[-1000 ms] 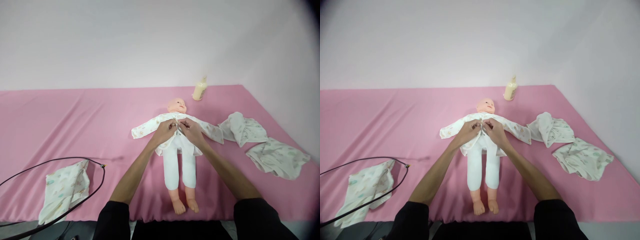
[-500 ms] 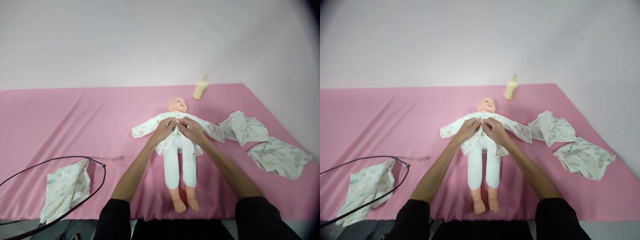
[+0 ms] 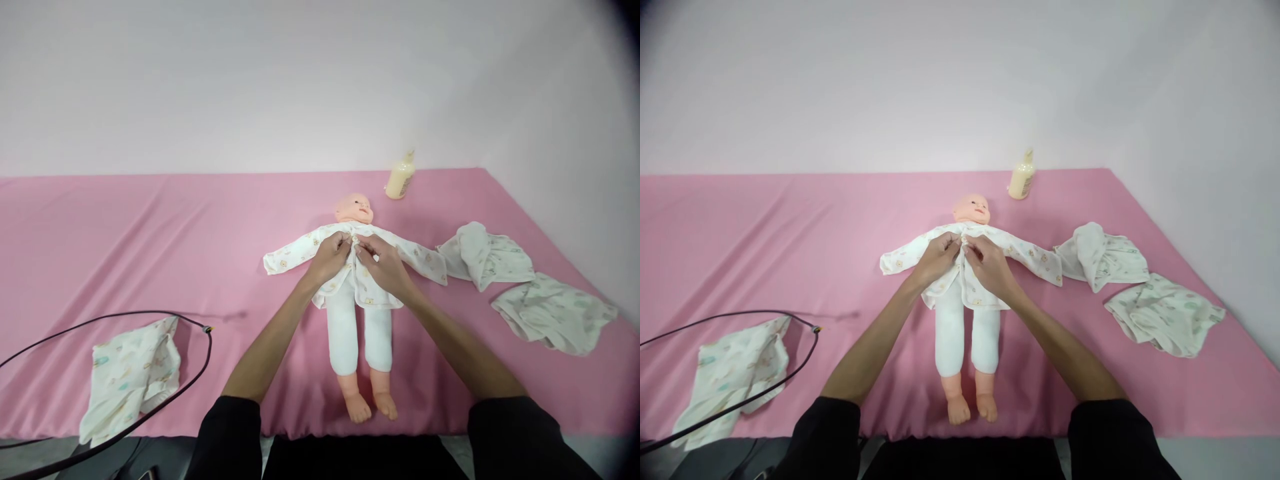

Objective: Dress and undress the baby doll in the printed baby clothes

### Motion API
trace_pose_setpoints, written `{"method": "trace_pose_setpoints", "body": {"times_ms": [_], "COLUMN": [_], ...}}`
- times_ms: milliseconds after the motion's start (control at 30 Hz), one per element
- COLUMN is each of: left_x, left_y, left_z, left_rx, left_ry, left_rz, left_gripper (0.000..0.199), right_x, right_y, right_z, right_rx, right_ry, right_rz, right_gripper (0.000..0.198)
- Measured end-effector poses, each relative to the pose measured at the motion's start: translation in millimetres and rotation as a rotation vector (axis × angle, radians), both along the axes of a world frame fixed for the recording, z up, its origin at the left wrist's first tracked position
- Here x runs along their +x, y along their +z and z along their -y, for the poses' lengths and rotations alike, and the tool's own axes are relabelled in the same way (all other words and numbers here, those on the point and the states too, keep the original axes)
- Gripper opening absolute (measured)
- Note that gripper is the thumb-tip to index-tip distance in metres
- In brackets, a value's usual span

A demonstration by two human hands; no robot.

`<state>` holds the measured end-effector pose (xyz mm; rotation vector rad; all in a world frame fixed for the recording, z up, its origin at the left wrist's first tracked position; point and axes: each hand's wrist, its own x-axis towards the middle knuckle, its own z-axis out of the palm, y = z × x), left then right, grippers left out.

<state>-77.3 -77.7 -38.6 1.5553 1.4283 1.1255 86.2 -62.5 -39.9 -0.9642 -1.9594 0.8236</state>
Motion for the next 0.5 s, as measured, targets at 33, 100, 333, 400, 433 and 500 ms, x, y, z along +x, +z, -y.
{"method": "trace_pose_setpoints", "body": {"times_ms": [33,100,333,400,433,500], "left_x": [0.2,0.7,6.8,9.2,10.0,9.6], "left_y": [0.0,0.9,9.0,10.1,10.3,10.5], "left_z": [0.4,2.0,8.9,9.9,10.8,14.4], "left_rx": [0.009,0.016,-0.023,-0.035,-0.04,-0.045], "left_ry": [0.003,0.009,0.06,0.066,0.068,0.07], "left_rz": [-0.031,-0.106,-0.141,-0.118,-0.111,-0.112], "left_gripper": [0.023,0.025,0.024,0.023,0.023,0.022], "right_x": [1.1,5.0,7.9,1.7,-1.6,-6.8], "right_y": [-0.4,-1.5,-3.1,-2.7,-2.4,-1.9], "right_z": [1.6,6.7,38.2,41.8,42.1,41.1], "right_rx": [-0.016,-0.043,-0.045,-0.005,0.012,0.033], "right_ry": [-0.005,-0.048,-0.134,-0.148,-0.159,-0.172], "right_rz": [-0.002,0.031,0.419,0.484,0.503,0.513], "right_gripper": [0.027,0.031,0.047,0.039,0.035,0.03]}}
